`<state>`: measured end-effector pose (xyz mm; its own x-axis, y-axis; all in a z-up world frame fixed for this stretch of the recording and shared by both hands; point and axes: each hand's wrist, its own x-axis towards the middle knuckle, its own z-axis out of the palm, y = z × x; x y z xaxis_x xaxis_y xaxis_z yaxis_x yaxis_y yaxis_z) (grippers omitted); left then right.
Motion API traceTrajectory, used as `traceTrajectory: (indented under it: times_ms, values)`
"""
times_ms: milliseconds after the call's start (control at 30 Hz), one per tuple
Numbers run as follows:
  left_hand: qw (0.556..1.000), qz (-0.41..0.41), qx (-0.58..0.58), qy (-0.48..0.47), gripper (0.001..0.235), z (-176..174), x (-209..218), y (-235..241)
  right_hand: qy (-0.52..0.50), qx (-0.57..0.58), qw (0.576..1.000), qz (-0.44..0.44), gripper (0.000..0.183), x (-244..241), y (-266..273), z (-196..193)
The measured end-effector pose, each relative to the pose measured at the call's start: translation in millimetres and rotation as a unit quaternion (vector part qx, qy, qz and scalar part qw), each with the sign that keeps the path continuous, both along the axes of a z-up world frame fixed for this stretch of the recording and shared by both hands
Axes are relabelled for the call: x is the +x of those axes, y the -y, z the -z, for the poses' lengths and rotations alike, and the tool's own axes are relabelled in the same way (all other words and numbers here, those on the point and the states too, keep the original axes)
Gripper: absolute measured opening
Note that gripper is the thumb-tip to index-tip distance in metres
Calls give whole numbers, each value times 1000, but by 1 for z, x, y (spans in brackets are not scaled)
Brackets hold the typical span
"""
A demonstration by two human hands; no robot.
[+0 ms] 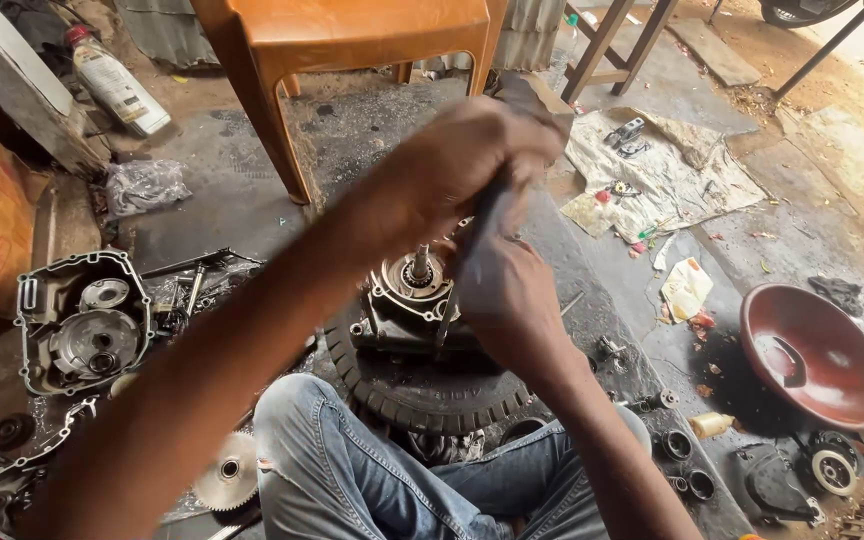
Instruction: The person sits on the floor of a repair shop working on a motorcycle engine crankcase placed on a tire. The person uses a T-handle socket wrench to loosen and tighten bolts on the crankcase, taps a component with a hammer, and handles small engine parts and fasteners by hand.
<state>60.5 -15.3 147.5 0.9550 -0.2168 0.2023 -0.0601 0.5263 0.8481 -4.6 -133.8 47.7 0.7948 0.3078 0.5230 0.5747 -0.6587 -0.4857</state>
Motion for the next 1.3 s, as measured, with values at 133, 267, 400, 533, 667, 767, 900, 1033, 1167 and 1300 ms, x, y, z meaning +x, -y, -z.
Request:
traceTrajectory:
  times_ms: [133,267,400,533,667,767,900,1033,1167,1300]
  values:
    - [817,275,494,112,38,-44,15,-4,-117,-37,991,48,25,-1,-6,0]
    - [753,166,572,280,33,-24,0,0,86,36,994,-55,33,14,5,15]
    - [750,-22,523,405,41,21,-18,-7,43,-35,998,-16,24,25,21,46]
    - [810,-17,231,539,48,51,-2,-11,38,-34,999,-19,13,9,17,36]
    - [891,171,-192,375,52,80,9,-13,-16,-3,999,-28,21,11,13,11]
    - [905,197,-298,231,59,94,-6,-14,41,-59,994,-78,4,10,16,38]
    - [984,24,-156,86,38,46,-34,0,-55,44,997,-23,11,12,0,31]
    - [994,-103,-10,-28,20,19,-34,-3,-116,-13,992,42,33,12,-5,26]
    - [879,461,30,119,25,30,33,-35,77,29,994,-65,12,-4,-12,25]
    - [760,299,550,176,28,-38,1,-16,-62,33,997,-38,16,0,-11,25]
